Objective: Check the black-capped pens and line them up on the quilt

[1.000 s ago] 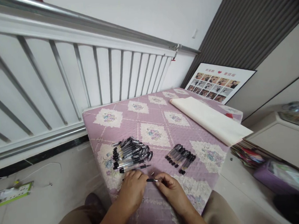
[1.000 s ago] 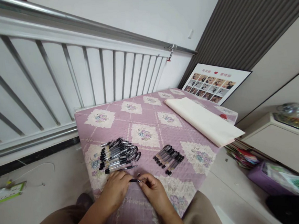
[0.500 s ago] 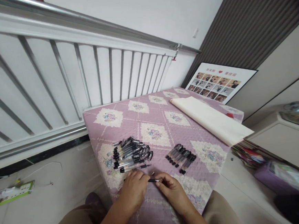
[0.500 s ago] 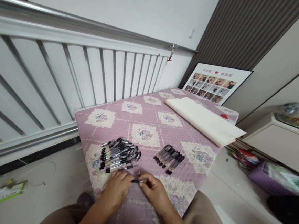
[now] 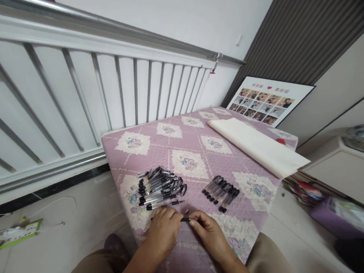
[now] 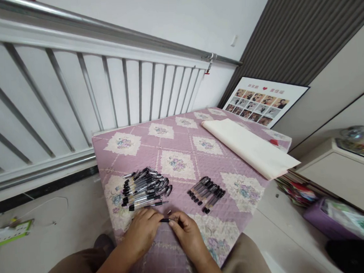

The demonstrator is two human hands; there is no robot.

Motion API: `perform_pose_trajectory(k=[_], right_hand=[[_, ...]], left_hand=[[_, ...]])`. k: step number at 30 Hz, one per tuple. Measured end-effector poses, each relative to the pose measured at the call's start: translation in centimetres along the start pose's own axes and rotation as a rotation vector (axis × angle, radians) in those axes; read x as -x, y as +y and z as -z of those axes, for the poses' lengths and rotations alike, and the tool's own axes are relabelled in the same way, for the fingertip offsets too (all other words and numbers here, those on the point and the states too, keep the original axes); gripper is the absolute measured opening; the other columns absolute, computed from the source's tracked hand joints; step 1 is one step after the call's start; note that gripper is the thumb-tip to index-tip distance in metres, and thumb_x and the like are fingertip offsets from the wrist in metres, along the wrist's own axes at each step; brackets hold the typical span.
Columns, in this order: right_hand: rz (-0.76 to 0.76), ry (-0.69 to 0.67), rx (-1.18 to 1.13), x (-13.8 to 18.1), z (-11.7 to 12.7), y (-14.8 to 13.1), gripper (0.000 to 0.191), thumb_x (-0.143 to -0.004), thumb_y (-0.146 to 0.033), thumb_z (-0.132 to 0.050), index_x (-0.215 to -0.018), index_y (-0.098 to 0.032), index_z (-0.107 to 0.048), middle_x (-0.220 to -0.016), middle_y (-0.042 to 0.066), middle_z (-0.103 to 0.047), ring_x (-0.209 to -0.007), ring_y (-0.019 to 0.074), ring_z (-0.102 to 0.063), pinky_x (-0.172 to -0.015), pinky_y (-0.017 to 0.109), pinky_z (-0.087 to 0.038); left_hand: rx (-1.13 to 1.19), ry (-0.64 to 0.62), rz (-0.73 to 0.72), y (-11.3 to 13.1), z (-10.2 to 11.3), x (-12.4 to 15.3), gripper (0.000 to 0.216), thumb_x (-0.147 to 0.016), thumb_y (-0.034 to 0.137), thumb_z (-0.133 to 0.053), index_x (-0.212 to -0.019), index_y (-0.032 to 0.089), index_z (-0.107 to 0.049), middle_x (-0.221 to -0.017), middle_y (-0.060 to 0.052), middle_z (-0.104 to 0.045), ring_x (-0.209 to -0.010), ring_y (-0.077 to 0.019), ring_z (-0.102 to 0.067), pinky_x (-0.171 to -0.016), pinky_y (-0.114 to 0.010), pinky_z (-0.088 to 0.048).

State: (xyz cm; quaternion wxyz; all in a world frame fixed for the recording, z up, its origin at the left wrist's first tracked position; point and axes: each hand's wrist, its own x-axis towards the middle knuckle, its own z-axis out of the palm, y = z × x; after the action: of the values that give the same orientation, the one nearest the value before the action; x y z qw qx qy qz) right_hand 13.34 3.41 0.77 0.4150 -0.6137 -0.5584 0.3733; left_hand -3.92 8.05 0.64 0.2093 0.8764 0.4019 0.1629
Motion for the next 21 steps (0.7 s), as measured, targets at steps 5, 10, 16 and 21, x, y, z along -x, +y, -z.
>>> perform_pose_trajectory(k=[5, 10, 16, 21], right_hand=[[0.06, 0.069, 0.124, 0.14, -0.6, -0.22, 0.023, -0.084, -0.041, -0.054, -0.074, -0.021, -0.061, -0.071, 0.001, -0.062, -0.069, 0.0175, -0.056, -0.067, 0.027, -0.044], [0.098, 0.103, 0.154, 0.29, -1.04, 0.02, 0.024, -0.086, -0.041, -0.051, -0.076, -0.021, -0.062, -0.072, 0.002, -0.062, -0.07, 0.0181, -0.058, -0.068, 0.027, -0.045], [0.128, 0.07, 0.135, 0.38, -0.96, 0.1, 0.018, -0.085, -0.036, -0.054, -0.094, -0.023, -0.063, -0.087, 0.004, -0.064, -0.083, 0.019, -0.059, -0.076, 0.028, -0.046], [0.15, 0.034, 0.171, 0.32, -0.83, -0.52, 0.018, -0.087, -0.036, -0.051, -0.083, -0.023, -0.063, -0.078, 0.003, -0.062, -0.077, 0.0181, -0.057, -0.071, 0.027, -0.045]], left_hand=[[-0.002, 0.004, 0.008, -0.02, 0.05, 0.02, 0.023, -0.093, 0.02, -0.042, -0.102, 0.025, -0.063, -0.096, -0.003, -0.061, -0.095, -0.0199, -0.052, -0.085, -0.034, -0.039], [0.003, 0.021, 0.016, -0.16, 0.14, 0.05, 0.024, -0.094, 0.021, -0.041, -0.105, 0.026, -0.062, -0.098, -0.002, -0.062, -0.096, -0.02, -0.052, -0.086, -0.034, -0.039], [-0.011, 0.014, 0.012, -0.29, 0.16, -0.07, 0.023, -0.093, 0.021, -0.042, -0.104, 0.025, -0.062, -0.098, -0.002, -0.061, -0.096, -0.0202, -0.052, -0.086, -0.034, -0.039], [-0.019, 0.009, 0.005, -0.25, 0.06, 0.01, 0.023, -0.093, 0.021, -0.042, -0.101, 0.025, -0.062, -0.095, -0.002, -0.061, -0.094, -0.0197, -0.053, -0.084, -0.034, -0.039]])
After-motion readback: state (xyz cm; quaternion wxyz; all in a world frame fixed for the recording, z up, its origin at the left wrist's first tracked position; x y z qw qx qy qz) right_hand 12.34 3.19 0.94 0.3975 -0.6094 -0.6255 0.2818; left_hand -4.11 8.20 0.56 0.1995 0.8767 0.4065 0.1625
